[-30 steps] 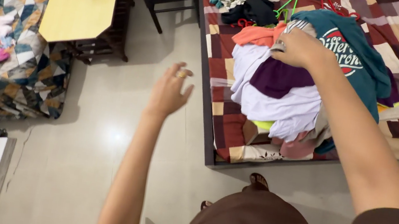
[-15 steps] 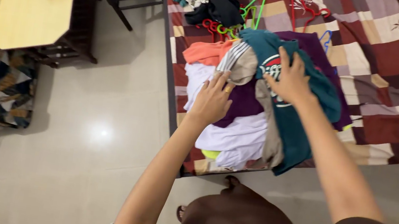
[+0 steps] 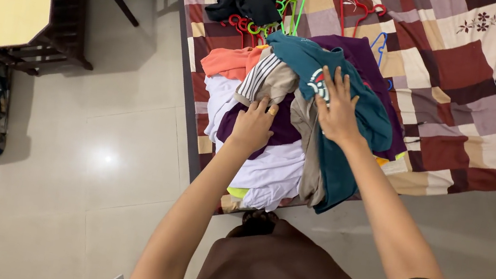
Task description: The person picks up t-shirts from a pile on a bed, places each onto a plastic hanger, and hangs them in a wardrobe. The person handles a yellow t-shirt, a dark green t-shirt, a beige t-shirt, and a purple t-shirt, placing each on a hanger and hanging it in the closet.
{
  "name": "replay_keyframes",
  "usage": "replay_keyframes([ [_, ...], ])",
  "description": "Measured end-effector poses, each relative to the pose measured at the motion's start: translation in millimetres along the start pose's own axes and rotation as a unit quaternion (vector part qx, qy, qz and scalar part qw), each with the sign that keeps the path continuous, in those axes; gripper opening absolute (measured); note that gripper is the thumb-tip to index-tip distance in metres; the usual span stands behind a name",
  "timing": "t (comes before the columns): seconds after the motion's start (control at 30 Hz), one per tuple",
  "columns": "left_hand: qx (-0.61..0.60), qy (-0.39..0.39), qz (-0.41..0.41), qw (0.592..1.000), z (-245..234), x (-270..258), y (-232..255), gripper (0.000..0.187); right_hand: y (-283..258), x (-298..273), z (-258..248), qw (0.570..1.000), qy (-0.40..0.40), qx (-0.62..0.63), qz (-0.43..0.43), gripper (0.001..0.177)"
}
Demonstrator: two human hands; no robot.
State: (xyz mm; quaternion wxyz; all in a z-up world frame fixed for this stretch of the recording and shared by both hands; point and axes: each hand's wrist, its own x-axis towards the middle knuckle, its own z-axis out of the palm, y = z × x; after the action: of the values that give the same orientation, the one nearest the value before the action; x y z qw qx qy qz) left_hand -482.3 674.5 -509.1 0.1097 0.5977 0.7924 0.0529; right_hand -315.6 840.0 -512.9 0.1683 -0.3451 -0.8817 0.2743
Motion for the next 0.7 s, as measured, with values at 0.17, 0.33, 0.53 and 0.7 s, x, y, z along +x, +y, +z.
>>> replay_keyframes([
  [0.17, -0.011, 0.019, 0.000, 1.000, 11, 4, -9, 0.082, -21, -41, -29, 0.995, 0.053, 0.041, -0.080, 0.061],
  [0.33, -0.072, 0.107, 0.040, 0.991, 39, 9, -29, 0.049, -54, -76, -31, 0.991, -0.062, -0.026, -0.117, 0.054],
  [0.53, -0.167, 0.160, 0.031, 0.972, 58, 15, -43, 0.028, -45, -63, -31, 0.997, 0.012, 0.005, -0.081, 0.047],
  [0.7, -0.206, 0.155, 0.001, 0.966, 53, 9, -41, 0.032, -11, -12, -22, 0.993, 0.098, -0.009, -0.061, 0.055],
])
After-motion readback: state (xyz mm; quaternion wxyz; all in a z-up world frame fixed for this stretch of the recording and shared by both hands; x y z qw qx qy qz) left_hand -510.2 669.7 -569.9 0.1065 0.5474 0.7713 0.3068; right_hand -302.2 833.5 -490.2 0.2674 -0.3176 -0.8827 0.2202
